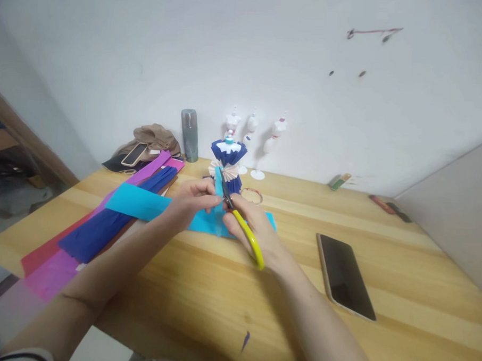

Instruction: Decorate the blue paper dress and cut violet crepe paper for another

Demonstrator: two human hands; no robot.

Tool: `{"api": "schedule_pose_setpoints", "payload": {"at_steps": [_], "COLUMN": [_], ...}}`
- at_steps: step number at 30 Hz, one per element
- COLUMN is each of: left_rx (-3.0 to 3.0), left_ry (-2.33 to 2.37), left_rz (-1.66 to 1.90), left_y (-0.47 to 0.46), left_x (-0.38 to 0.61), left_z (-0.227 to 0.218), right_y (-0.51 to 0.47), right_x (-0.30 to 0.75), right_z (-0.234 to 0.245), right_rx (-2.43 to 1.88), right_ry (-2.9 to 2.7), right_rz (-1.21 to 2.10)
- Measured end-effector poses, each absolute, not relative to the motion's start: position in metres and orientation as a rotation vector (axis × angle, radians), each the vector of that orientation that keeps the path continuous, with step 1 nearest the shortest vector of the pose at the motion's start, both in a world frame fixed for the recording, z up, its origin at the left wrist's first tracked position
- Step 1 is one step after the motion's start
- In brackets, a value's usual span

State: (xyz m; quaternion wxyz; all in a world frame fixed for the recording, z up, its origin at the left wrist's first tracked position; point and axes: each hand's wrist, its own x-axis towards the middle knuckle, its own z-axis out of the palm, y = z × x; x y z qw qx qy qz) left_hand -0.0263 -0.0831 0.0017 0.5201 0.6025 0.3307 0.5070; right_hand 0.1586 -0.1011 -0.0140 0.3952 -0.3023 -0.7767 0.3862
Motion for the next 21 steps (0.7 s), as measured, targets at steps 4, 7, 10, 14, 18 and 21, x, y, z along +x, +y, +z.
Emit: {"api": "schedule_pose_setpoints", "payload": {"at_steps": [4,7,10,14,18,21], "left_rx": [1.433,1.433,1.445,1.455,1.450,1.443], "left_ry": [0.784,0.790,0.786,0.769,0.756,0.745], "left_rz": [1.213,1.210,1.205,1.194,1.176,1.168], "left_y": [-0.0844,-0.0860,-0.0872,-0.0866,-0.0840,-0.0831], "left_x": [-0.0252,-0.0248,-0.0250,-0.0256,-0.0263,-0.0267], "left_z": [0.0024,0.0036,0.0050,0.0046,0.0017,0.0009], "right_y": [-0.1026,-0.1038,-0.1046,-0.1044,-0.1035,-0.1039], "right_x": [0.1568,0.1572,0.1584,0.1600,0.1598,0.1583], "right_z": [-0.0151,-0.0155,-0.0155,-0.0167,-0.0197,-0.0202], "right_rx": [-0.774,-0.784,-0.796,-0.810,-0.804,-0.808], "right_ry": [-1.963,-1.934,-1.925,-1.924,-1.910,-1.886], "right_rz": [0.999,1.057,1.077,1.069,1.076,1.100]}}
